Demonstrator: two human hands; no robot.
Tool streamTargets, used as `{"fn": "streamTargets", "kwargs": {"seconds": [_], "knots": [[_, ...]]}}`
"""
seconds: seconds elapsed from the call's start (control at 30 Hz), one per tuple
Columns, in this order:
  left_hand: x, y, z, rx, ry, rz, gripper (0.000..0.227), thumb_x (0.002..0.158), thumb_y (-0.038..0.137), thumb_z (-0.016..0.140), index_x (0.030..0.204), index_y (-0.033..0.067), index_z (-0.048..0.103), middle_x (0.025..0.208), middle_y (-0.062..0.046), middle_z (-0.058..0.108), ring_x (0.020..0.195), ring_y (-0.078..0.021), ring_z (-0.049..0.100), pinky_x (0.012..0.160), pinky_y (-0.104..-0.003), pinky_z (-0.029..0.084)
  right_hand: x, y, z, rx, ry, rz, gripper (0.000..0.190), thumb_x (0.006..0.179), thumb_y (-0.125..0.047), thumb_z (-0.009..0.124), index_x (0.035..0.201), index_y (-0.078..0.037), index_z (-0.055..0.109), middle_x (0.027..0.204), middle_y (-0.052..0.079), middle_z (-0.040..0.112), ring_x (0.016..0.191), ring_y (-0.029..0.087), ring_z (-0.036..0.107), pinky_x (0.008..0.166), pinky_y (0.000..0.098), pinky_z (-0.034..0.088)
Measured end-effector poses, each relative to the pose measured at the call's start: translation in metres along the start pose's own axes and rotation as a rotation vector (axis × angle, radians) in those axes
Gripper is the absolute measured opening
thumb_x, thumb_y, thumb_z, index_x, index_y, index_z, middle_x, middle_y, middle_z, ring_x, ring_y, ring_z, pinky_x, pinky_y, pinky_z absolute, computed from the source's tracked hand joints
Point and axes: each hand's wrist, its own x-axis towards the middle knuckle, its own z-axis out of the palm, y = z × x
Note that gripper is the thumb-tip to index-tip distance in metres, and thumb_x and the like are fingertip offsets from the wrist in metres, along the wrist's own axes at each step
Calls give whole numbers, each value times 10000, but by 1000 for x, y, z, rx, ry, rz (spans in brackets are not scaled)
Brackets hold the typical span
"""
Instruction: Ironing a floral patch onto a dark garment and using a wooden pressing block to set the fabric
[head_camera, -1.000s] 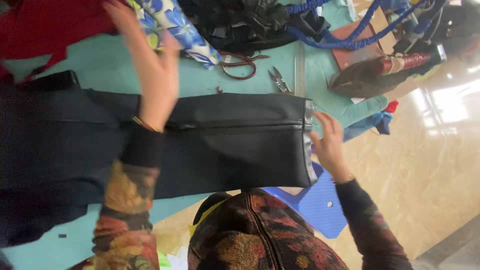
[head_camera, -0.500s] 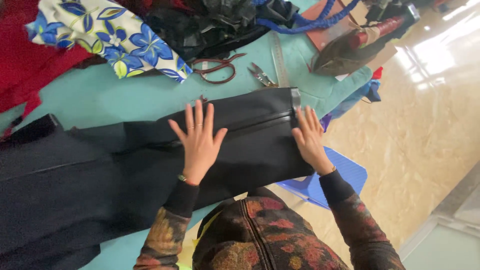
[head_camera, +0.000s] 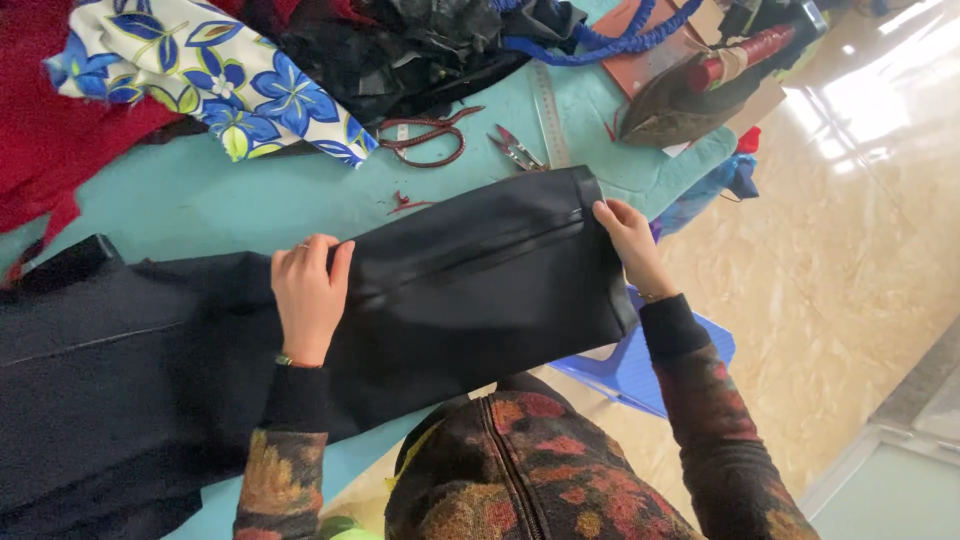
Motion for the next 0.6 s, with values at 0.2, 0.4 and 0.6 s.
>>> {"fn": "streamTargets", "kwargs": {"seconds": [0.2,0.4,0.6], "knots": [[-25,-47,-44,185,-70,111,380,1049,559,620,1034,180,644,761,-50,655,733,-243,711,751,-359,530,-37,-20,18,-229,-159,-66,365,988,-355,769,1174,-48,708,879,72,686,810,157,611,749,323,510],[-51,-93,-52,307,-193,74,480,1031,612,569,1174,167,680,986,-53,671,912,-254,708,796,-384,530,-90,-61,33,-606,-260,-67,310,907,-469,786,1128,-292,658,819,33,721,815,244,678,786,393,544],[-21,13,-80,156,-150,-10,483,1035,475,614,1375,133,632,1400,-147,576,1324,-355,512,1042,-553,359,-121,-73,0,-544,-263,31,464,958,-310,708,1374,-282,504,709,30,630,722,224,603,715,359,487]]}}
